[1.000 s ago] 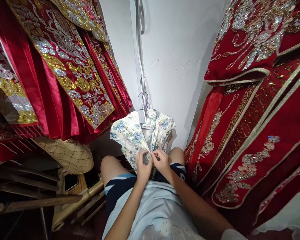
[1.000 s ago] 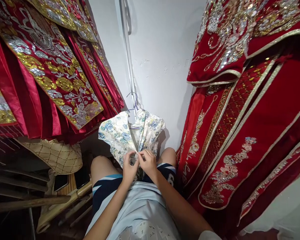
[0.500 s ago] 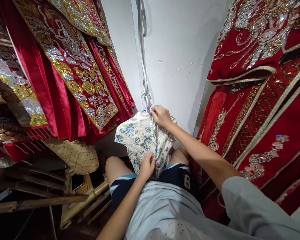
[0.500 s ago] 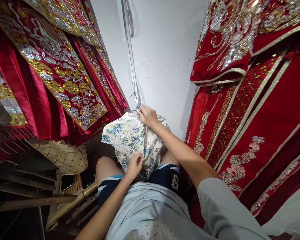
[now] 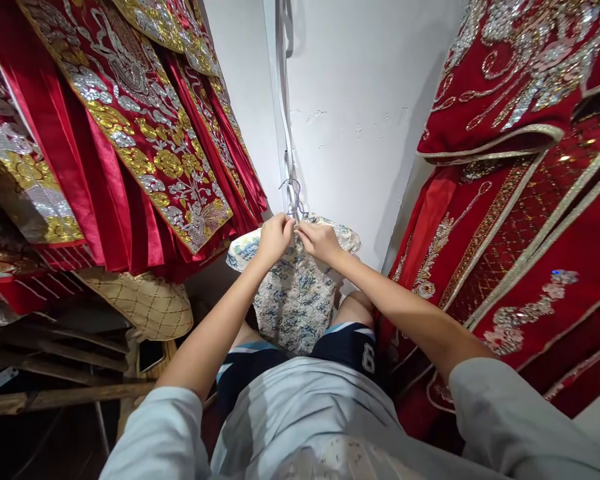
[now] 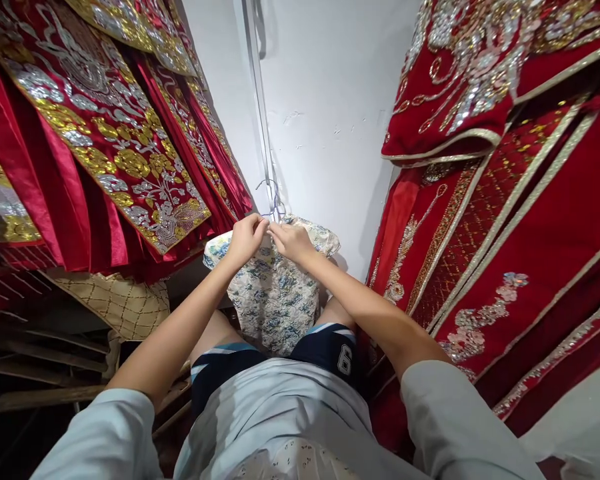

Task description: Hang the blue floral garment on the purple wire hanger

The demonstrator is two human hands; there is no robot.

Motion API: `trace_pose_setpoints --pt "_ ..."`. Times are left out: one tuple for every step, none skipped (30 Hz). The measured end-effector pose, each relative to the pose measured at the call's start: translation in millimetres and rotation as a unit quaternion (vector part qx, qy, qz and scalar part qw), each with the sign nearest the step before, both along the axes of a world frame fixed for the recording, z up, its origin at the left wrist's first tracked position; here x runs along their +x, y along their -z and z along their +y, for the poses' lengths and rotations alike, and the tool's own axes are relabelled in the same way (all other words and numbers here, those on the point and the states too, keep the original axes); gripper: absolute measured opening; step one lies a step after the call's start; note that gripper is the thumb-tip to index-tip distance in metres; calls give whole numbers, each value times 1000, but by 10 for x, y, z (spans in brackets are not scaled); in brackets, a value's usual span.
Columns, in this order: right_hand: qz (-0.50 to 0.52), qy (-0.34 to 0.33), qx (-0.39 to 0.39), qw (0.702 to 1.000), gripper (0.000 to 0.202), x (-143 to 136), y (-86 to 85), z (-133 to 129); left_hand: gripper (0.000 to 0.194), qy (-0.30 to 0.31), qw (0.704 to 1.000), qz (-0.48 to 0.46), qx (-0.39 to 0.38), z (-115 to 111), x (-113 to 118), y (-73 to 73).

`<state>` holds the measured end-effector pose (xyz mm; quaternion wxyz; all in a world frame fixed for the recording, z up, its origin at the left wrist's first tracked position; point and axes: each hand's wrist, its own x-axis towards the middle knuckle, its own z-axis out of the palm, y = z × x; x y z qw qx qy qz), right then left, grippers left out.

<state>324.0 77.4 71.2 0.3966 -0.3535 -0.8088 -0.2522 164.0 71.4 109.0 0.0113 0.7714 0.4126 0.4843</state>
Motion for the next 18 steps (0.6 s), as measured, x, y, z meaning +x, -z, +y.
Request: trace_pose_setpoints --pt "-13 4 2 1000 22 -6 38 9 26 -5 1000 -18 -19 7 18 5" --pt "-26 7 0 1000 22 -11 75 19 27 -7 998 -38 -39 12 33 17" --pt "-38 10 -7 999 22 -15 110 28 28 -8 997 -57 -57 18 46 34" --pt "-47 12 -21 999 22 -18 142 37 28 -7 995 -74 -71 27 57 54" --pt "-52 13 -43 998 21 -19 172 45 28 -6 993 -88 -82 37 67 76" --pt "-55 13 -69 996 21 -19 203 49 28 -4 991 -99 -88 47 77 95" --pt "-57 11 -97 994 20 -21 239 50 27 0 990 -110 -92 58 87 110" --pt "-64 5 -126 990 20 -24 282 46 27 5 988 -124 -92 68 96 114" --pt "-75 -4 -152 986 19 -31 336 34 28 11 986 -140 -88 77 104 106" --pt "-92 -15 -175 980 18 -41 403 15 28 17 984 -157 -79 86 105 83" --pt "-111 -27 -194 974 16 -55 482 -13 29 23 983 -172 -66 97 96 46" --pt "-130 -40 -210 968 14 -72 571 -49 29 28 981 -185 -50 110 70 -2" --pt "-145 -51 -226 962 11 -91 664 -93 29 30 980 -195 -32 128 23 -53" --pt "-155 -58 -238 957 10 -110 757 -143 28 28 979 -203 -16 149 -49 -100" --pt "-158 -64 -248 953 9 -129 843 -197 26 20 976 -215 -4 172 -148 -133" --pt "-159 -69 -257 951 11 -147 916 -253 24 5 972 -237 3 195 -270 -142" --pt "-156 -74 -266 949 13 -162 972 -308 23 -9 962 -272 1 214 -408 -123" --pt "-151 -78 -273 947 15 -176 1009 -362 23 -20 947 -319 -9 224 -554 -72"
